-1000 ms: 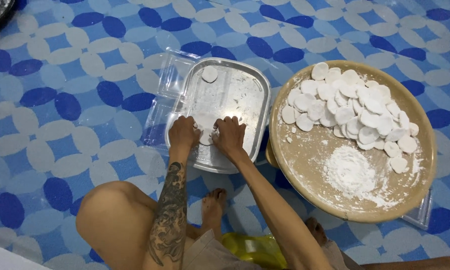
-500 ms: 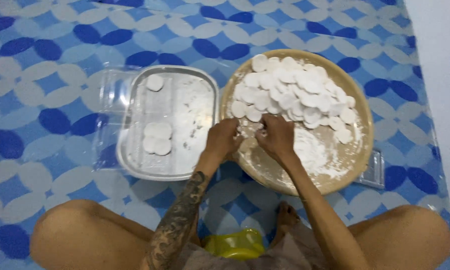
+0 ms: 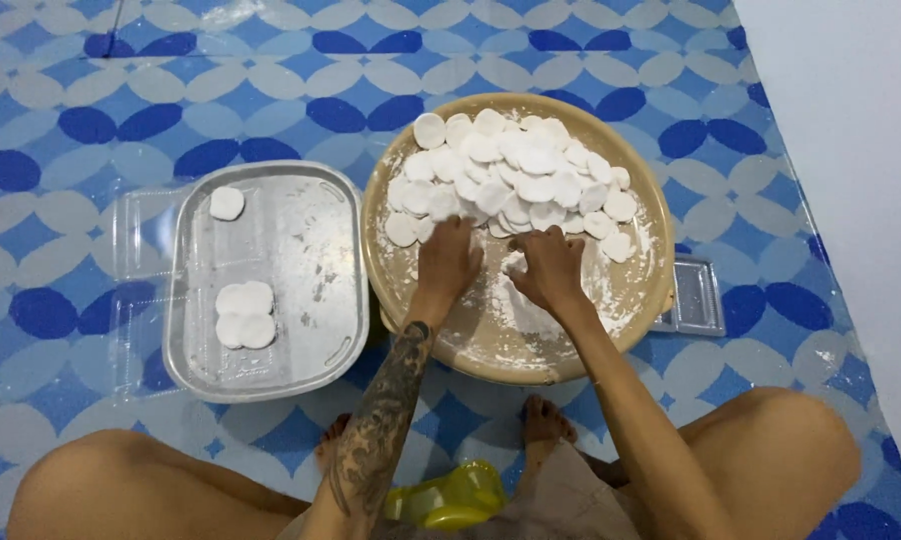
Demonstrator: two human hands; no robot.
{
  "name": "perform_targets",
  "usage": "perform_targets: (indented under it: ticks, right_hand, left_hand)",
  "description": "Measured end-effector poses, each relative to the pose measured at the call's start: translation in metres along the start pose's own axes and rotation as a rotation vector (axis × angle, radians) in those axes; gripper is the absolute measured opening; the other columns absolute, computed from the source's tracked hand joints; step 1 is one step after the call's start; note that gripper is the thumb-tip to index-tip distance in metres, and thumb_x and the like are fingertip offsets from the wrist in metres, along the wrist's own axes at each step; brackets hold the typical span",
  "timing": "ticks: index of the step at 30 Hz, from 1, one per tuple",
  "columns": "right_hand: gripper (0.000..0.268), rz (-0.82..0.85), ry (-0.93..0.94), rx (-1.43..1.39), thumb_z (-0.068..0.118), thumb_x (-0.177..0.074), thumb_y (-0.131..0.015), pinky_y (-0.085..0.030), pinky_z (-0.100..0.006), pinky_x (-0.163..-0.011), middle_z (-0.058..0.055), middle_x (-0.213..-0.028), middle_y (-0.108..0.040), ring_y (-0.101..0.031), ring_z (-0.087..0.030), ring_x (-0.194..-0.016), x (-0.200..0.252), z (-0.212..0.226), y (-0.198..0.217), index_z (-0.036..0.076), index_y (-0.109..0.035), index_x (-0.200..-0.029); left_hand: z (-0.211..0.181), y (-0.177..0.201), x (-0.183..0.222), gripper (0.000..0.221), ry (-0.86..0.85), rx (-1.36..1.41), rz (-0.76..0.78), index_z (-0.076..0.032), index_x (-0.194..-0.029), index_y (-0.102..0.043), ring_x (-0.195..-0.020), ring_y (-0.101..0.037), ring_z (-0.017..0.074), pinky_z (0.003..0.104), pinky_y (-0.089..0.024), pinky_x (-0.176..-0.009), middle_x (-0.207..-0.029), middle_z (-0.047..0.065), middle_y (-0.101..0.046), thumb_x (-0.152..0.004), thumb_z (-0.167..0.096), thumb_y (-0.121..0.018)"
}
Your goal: A person is coating small white cheese discs in powder and arranging them in a metal tray.
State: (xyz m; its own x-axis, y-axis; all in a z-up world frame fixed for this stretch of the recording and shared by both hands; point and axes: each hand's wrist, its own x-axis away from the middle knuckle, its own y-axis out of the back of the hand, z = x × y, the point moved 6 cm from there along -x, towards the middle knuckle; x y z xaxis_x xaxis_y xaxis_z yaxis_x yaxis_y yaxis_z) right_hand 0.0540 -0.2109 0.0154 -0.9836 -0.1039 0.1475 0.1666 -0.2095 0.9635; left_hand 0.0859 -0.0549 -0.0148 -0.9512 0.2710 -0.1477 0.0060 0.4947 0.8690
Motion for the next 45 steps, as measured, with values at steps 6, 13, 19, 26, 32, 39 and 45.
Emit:
perform_targets:
  ticks: [6, 13, 19, 26, 32, 39, 45]
  right_hand:
    - [0.031, -0.103, 0.041, -0.107, 0.023, -0.081, -0.076, -0.038, -0.057, -0.101, -0.003, -0.105, -0.073, -0.058, -0.029, -0.114, 0.009, -0.010, 0.004, 0.019, -0.075, -0.112]
    - [0.029, -0.185, 0.029, -0.156, 0.022, -0.083, -0.075, -0.036, -0.055, -0.101, -0.002, -0.104, -0.073, -0.060, -0.026, -0.112, -0.002, -0.025, -0.003, 0.019, -0.074, -0.113]
    - [0.030, -0.258, 0.045, -0.175, 0.021, -0.084, -0.075, -0.036, -0.054, -0.099, -0.003, -0.105, -0.073, -0.060, -0.026, -0.110, -0.008, -0.025, -0.007, 0.020, -0.073, -0.113]
    - [0.032, -0.256, 0.015, -0.226, 0.019, -0.084, -0.075, -0.036, -0.053, -0.099, 0.000, -0.103, -0.072, -0.060, -0.024, -0.108, -0.010, -0.025, -0.007, 0.020, -0.072, -0.116]
    - [0.039, -0.309, 0.054, -0.266, 0.020, -0.081, -0.078, -0.037, -0.053, -0.097, 0.001, -0.101, -0.072, -0.060, -0.023, -0.105, -0.013, -0.036, -0.009, 0.022, -0.070, -0.119]
    - [0.016, -0.138, 0.096, -0.495, 0.022, -0.086, -0.078, -0.043, -0.056, -0.089, -0.004, -0.095, -0.077, -0.067, -0.031, -0.098, -0.017, -0.061, -0.028, 0.019, -0.075, -0.101]
    - [0.017, 0.233, 0.010, -0.342, 0.021, -0.085, -0.074, -0.043, -0.064, -0.093, -0.009, -0.098, -0.078, -0.068, -0.035, -0.101, 0.016, -0.062, -0.030, 0.013, -0.076, -0.100]
  left_hand:
    - [-0.033, 0.013, -0.046, 0.065, -0.253, -0.249, -0.255, -0.008, -0.137, -0.058, -0.112, -0.055, 0.0304, 0.039, -0.054, -0.076, -0.121, 0.012, -0.051, -0.076, -0.001, -0.079]
    - [-0.036, 0.003, -0.055, 0.066, -0.284, -0.392, -0.262, -0.010, -0.135, -0.062, -0.122, -0.050, 0.0317, 0.042, -0.049, -0.084, -0.132, 0.016, -0.050, -0.073, 0.000, -0.083]
    - [-0.033, 0.004, -0.063, 0.059, -0.326, -0.461, -0.239, -0.009, -0.121, -0.065, -0.113, -0.050, 0.0264, 0.039, -0.045, -0.081, -0.121, 0.010, -0.050, -0.067, 0.001, -0.087]
    - [-0.005, -0.015, -0.063, 0.034, -0.342, -0.415, -0.270, -0.011, -0.100, -0.063, -0.093, -0.058, 0.0226, 0.039, -0.046, -0.076, -0.094, 0.004, -0.055, -0.073, -0.004, -0.083]
    - [0.013, -0.020, -0.040, 0.021, -0.231, -0.051, -0.213, -0.015, -0.095, -0.070, -0.084, -0.067, 0.0228, 0.042, -0.049, -0.076, -0.084, 0.001, -0.066, -0.078, -0.008, -0.080]
    - [-0.014, 0.003, 0.001, 0.021, -0.157, 0.673, -0.039, -0.010, -0.097, -0.071, -0.084, -0.073, 0.0344, 0.046, -0.054, -0.077, -0.086, 0.013, -0.074, -0.080, -0.009, -0.082]
    - [-0.021, 0.006, 0.033, 0.017, -0.077, 0.738, 0.116, 0.000, -0.100, -0.071, -0.085, -0.072, 0.0432, 0.049, -0.054, -0.076, -0.089, 0.024, -0.074, -0.085, -0.007, -0.075]
